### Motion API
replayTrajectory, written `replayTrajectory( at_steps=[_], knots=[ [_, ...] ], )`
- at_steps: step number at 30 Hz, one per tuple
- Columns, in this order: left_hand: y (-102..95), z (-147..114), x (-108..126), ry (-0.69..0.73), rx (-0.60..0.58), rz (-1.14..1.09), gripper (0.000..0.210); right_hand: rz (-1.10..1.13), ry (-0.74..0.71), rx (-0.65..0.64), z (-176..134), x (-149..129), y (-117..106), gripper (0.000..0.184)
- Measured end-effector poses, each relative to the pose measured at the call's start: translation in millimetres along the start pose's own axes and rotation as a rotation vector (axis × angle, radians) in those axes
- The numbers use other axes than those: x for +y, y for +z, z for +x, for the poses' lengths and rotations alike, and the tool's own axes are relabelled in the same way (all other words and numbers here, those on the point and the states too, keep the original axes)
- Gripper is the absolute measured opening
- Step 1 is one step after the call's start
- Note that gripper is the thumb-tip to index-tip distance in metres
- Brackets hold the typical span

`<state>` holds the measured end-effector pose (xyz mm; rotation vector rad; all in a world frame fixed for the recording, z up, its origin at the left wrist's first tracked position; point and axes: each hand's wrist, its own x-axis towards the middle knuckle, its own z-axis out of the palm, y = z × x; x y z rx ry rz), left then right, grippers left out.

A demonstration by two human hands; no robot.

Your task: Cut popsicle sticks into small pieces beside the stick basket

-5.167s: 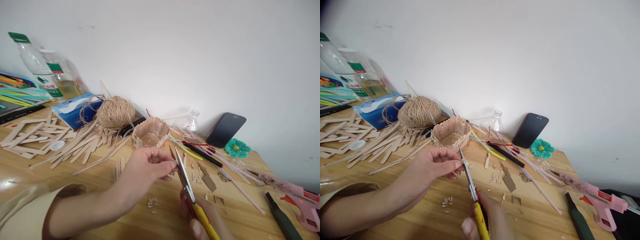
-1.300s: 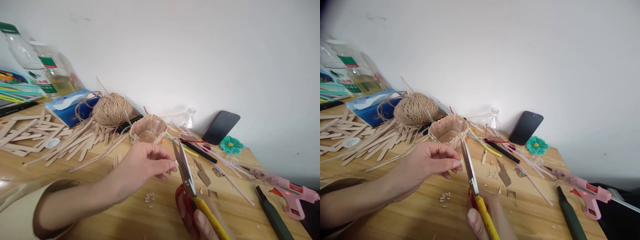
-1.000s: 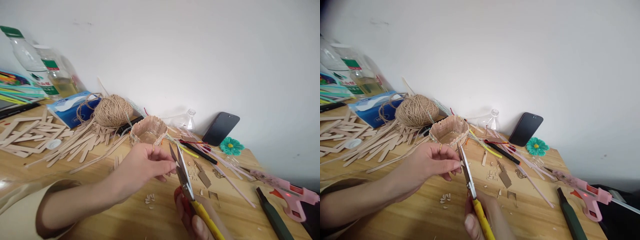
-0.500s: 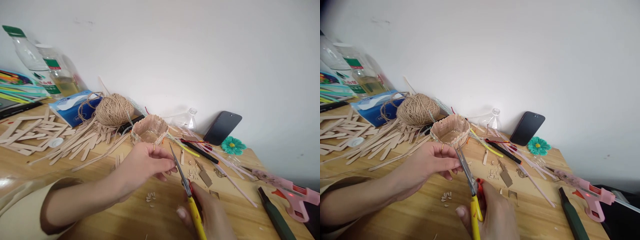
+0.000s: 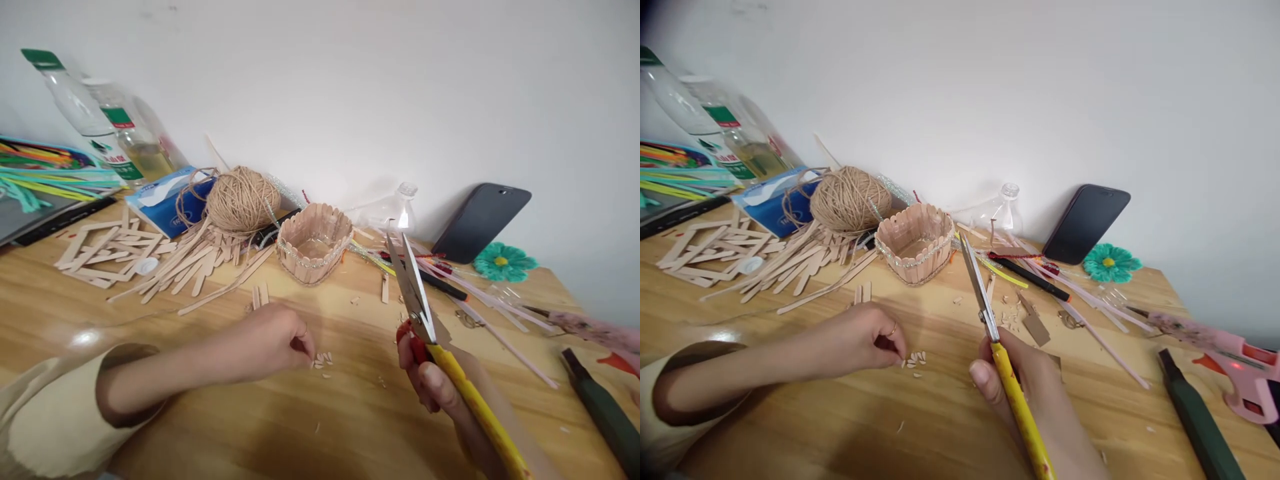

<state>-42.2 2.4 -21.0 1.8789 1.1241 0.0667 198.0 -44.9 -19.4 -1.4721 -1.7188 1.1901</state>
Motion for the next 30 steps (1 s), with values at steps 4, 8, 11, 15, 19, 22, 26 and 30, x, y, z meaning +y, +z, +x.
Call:
replayTrajectory(
  at_steps=[4,8,11,15,19,22,26,30],
  knots=[
    [7.5,0.4,-9.7,0.151,0.087,0.175,0.018,-0.028,-0.038,-0.062,-1.0,8.5,-2.2,0.054],
    [3.7,-2.1,-11.8,0.173,0.113,0.24,0.015,-0.043,-0.059,-0.024,-1.4,9.9,-2.5,0.053],
    [0.5,-4.6,-9.5,0.193,0.118,0.222,0.014,-0.031,-0.086,-0.022,-1.5,10.3,-2.3,0.051],
    [1.2,-4.9,-4.3,0.211,0.109,0.218,0.012,-0.037,-0.077,-0.021,-1.3,7.7,-1.7,0.051],
    [4.6,-2.5,-3.6,0.214,0.097,0.26,0.012,-0.04,-0.065,-0.002,-0.9,4.3,0.1,0.049],
    [6.8,-0.3,-5.5,0.235,0.099,0.284,0.013,-0.027,-0.054,0.006,0.0,5.0,0.1,0.052],
    [8.3,1.0,-6.2,0.257,0.104,0.273,0.014,-0.032,-0.06,-0.033,1.4,5.5,-2.8,0.052],
    [7.6,-0.3,-5.0,0.232,0.082,0.252,0.014,-0.044,-0.081,-0.02,2.2,4.0,-3.8,0.05]
  ],
)
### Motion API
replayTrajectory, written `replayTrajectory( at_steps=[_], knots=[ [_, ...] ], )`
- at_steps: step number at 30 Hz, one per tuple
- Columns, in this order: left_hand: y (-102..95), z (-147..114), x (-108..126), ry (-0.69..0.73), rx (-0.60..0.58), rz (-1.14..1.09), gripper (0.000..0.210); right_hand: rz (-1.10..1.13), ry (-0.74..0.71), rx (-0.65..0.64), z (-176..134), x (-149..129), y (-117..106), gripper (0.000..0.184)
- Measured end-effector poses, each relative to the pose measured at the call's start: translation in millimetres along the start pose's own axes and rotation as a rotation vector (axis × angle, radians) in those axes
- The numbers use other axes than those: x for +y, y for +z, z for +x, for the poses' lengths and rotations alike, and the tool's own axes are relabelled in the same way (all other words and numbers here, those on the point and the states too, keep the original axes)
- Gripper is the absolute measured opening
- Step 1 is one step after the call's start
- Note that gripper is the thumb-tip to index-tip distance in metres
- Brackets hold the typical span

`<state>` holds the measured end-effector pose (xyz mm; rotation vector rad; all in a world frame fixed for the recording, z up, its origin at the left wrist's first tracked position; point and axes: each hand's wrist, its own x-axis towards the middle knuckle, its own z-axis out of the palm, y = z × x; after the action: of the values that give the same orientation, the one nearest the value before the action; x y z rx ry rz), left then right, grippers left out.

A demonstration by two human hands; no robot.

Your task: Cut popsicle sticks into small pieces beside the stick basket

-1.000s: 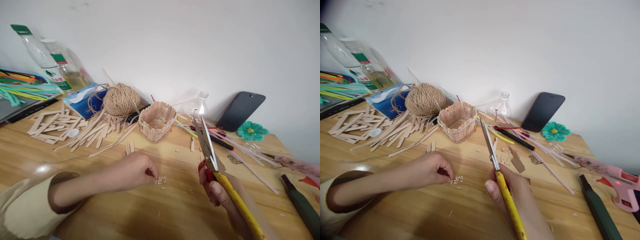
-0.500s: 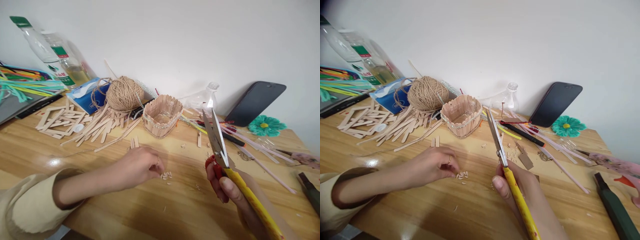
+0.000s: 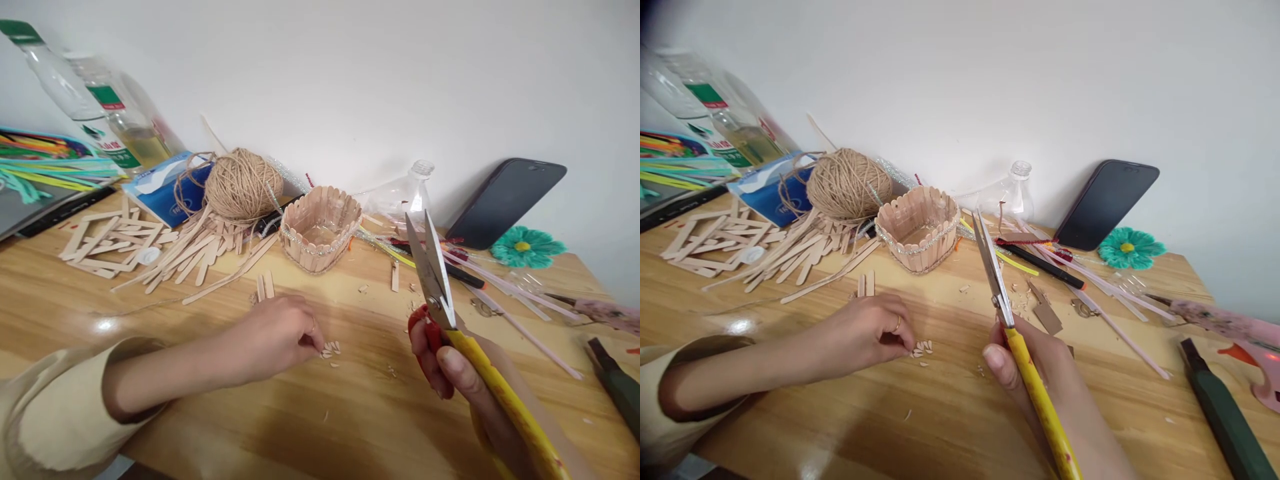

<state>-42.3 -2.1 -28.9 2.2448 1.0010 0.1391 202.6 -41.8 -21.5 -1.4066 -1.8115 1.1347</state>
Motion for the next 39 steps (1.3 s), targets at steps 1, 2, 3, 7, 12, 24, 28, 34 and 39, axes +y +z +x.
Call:
replayTrajectory(
  at_steps=[1,2,3,7,12,24,28,34,39],
  knots=[
    [-0.8,-0.5,-0.1,-0.012,-0.01,-0.019,0.014,0.002,-0.006,0.011,0.0,-0.1,0.5,0.05],
    [-1.9,-1.0,-0.5,-0.029,-0.019,-0.045,0.015,0.004,-0.005,0.021,0.1,-0.1,1.1,0.049],
    [-3.2,-1.6,-1.2,-0.051,-0.025,-0.075,0.016,0.005,0.002,0.034,0.1,-0.1,1.8,0.049],
    [-10.4,-3.5,-4.8,-0.144,-0.034,-0.171,0.017,0.008,0.024,0.086,0.4,-2.4,3.4,0.049],
    [-13.5,-2.5,-1.9,-0.103,-0.022,-0.131,0.014,0.011,-0.009,0.158,1.1,-11.7,0.6,0.048],
    [-1.8,-2.9,0.2,-0.061,-0.013,-0.052,0.01,0.133,0.09,0.198,0.2,-1.0,-10.7,0.046],
    [-6.2,1.3,1.7,-0.115,0.087,-0.112,0.009,0.132,0.08,0.202,-0.4,1.3,-12.3,0.047],
    [-4.9,11.0,0.4,-0.075,0.068,-0.053,0.013,0.151,0.061,0.228,-2.3,6.8,-14.4,0.046],
    [-9.6,20.5,7.0,-0.04,0.126,0.021,0.021,0.152,0.032,0.276,0.4,1.8,-20.3,0.045]
  ],
)
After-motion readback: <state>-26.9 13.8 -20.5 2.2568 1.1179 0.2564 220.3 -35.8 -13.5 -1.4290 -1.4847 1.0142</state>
